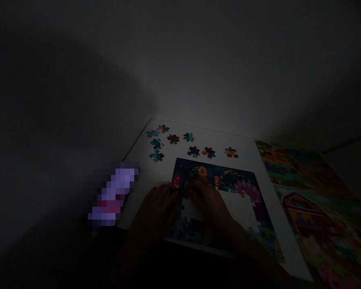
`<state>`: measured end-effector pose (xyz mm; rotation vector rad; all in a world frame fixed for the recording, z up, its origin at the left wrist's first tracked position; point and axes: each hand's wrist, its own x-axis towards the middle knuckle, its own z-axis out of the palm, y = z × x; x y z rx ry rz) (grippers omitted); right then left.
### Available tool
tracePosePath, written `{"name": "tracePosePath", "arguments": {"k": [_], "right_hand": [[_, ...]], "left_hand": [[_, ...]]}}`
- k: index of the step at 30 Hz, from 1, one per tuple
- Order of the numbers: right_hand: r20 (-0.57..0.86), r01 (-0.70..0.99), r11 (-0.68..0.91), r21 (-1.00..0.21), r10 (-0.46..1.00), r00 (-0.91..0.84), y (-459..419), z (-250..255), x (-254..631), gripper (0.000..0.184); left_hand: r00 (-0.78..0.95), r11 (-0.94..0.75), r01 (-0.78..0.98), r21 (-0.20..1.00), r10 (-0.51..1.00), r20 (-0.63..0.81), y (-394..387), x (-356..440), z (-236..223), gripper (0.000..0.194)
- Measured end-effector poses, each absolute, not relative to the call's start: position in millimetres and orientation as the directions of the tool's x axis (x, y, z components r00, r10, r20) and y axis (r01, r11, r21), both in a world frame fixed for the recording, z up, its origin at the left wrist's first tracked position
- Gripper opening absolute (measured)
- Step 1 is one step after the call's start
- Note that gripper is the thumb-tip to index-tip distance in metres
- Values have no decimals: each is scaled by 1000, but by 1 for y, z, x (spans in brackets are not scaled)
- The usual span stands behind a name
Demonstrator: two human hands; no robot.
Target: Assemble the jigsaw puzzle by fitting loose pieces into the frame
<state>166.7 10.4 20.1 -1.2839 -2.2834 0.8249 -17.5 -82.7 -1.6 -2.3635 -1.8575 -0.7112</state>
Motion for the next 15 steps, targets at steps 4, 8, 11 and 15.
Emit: {"name": "tracePosePath", "arguments": {"k": [4, 8, 11, 15], "right_hand": [[43, 710, 469, -526, 848, -528, 5, 21, 165, 22], [102, 702, 579, -415, 796, -597, 0, 19, 164, 27], [88, 688, 609, -395, 770, -632, -1, 24, 165, 30], [41, 703, 584, -405, 780, -624, 1, 42, 173, 32]], "left_hand": [[205, -288, 936, 202, 914, 351, -82, -18, -1, 39], [225, -302, 936, 182, 908, 352, -82, -17, 0, 37], [231, -306, 933, 188, 913, 337, -82, -17, 1, 37], [225, -297, 937, 184, 916, 334, -83, -17, 0, 38]]}}
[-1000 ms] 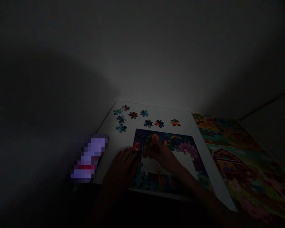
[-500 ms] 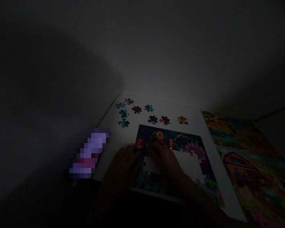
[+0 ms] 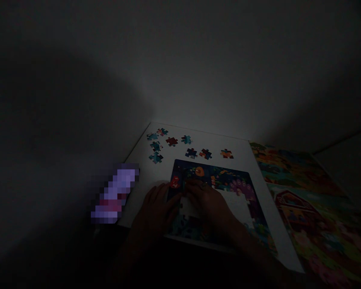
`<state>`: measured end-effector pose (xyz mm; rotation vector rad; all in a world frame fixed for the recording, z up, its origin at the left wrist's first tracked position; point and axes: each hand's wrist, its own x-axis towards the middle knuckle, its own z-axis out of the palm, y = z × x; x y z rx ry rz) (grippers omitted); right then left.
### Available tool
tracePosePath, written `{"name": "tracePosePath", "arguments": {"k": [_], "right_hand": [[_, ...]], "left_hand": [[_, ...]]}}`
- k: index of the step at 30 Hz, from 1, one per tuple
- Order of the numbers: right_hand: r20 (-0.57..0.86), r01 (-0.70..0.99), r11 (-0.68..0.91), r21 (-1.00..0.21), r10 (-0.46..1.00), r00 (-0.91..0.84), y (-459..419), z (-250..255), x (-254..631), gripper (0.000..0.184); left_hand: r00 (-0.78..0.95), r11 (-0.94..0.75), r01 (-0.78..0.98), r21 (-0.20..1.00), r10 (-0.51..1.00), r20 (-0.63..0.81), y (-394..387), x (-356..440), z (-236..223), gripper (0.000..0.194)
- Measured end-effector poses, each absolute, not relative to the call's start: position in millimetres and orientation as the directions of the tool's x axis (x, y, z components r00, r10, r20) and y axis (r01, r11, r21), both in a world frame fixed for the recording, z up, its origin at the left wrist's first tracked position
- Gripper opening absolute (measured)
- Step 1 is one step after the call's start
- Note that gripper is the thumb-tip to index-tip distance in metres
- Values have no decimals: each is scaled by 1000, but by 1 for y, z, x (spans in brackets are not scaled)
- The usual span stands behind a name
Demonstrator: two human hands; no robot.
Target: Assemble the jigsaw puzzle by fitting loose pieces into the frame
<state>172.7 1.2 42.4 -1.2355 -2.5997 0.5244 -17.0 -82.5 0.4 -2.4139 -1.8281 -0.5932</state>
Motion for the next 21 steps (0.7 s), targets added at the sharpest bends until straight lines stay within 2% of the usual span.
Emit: {"name": "tracePosePath", "arguments": {"k": [3, 6, 8, 14, 18, 21], "right_hand": [[11, 788, 518, -333, 838, -545, 0, 52, 179, 33], [-139, 818, 501, -284, 822, -552, -4, 49, 181, 39], [-183, 814, 508, -282, 805, -565, -7, 44, 181, 44], [11, 692, 597, -405, 761, -649, -34, 31, 193, 55], [199, 653, 542, -529, 827, -526, -62, 21, 221, 41], [287, 634, 463, -619, 885, -366, -72, 14, 244, 34]], "left_hand": [[238, -306, 937, 167, 911, 336, -83, -18, -1, 38], [239, -310, 937, 161, 905, 351, -82, -19, -2, 38], [246, -319, 935, 157, 900, 361, -81, -19, -3, 38], [254, -323, 932, 164, 905, 341, -80, -23, -6, 37], [229, -302, 925, 230, 928, 295, -73, -26, 0, 46], [182, -280, 920, 276, 926, 331, -60, -20, 13, 49]]}}
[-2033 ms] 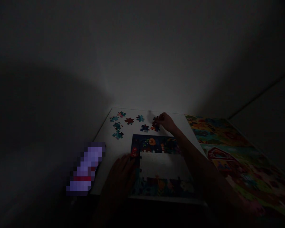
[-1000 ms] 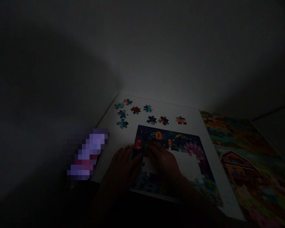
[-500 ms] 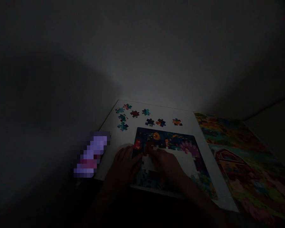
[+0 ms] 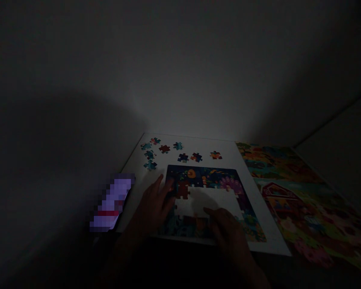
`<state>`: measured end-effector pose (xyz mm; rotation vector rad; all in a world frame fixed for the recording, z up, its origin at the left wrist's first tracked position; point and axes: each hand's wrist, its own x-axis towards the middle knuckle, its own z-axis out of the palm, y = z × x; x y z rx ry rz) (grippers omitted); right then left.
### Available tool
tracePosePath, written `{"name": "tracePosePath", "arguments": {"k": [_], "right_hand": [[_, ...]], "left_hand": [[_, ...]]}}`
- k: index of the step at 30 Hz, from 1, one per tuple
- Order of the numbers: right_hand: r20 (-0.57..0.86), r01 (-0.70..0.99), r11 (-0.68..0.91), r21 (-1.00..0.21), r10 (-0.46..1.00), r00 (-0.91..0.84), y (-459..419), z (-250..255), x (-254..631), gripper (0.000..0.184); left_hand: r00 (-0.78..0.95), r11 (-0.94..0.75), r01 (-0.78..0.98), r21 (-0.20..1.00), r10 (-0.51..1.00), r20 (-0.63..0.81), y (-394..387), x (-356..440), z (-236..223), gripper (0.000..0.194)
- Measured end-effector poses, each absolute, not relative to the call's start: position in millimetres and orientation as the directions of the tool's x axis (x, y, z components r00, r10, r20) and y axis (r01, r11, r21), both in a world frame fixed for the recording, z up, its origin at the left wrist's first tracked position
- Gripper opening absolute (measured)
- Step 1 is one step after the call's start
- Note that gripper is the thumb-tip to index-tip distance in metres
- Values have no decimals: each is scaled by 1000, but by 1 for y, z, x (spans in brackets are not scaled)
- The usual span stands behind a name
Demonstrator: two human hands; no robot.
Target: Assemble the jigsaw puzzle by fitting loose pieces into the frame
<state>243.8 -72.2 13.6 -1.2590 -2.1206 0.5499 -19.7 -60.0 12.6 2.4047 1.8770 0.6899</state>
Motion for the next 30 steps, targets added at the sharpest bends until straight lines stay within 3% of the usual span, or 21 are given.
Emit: {"name": "tracePosePath", "arguments": {"k": [4, 12, 23, 30], "right_hand": [[293, 644, 362, -674, 931, -216, -74, 6, 265, 30], [270, 639, 307, -705, 950, -158, -72, 2, 271, 30], [231, 710, 371, -598, 929, -291, -68, -24, 286, 31], [169, 663, 354, -660, 929, -328, -25, 29, 270, 29]], "left_hand": [[204, -312, 916, 254, 904, 376, -38, -1, 32, 54], [252, -343, 921, 185, 886, 389, 13, 32, 50, 55], [182, -237, 959, 156, 935, 304, 22, 45, -5, 56], [188, -243, 955, 169, 939, 288, 19, 46, -5, 61]]}}
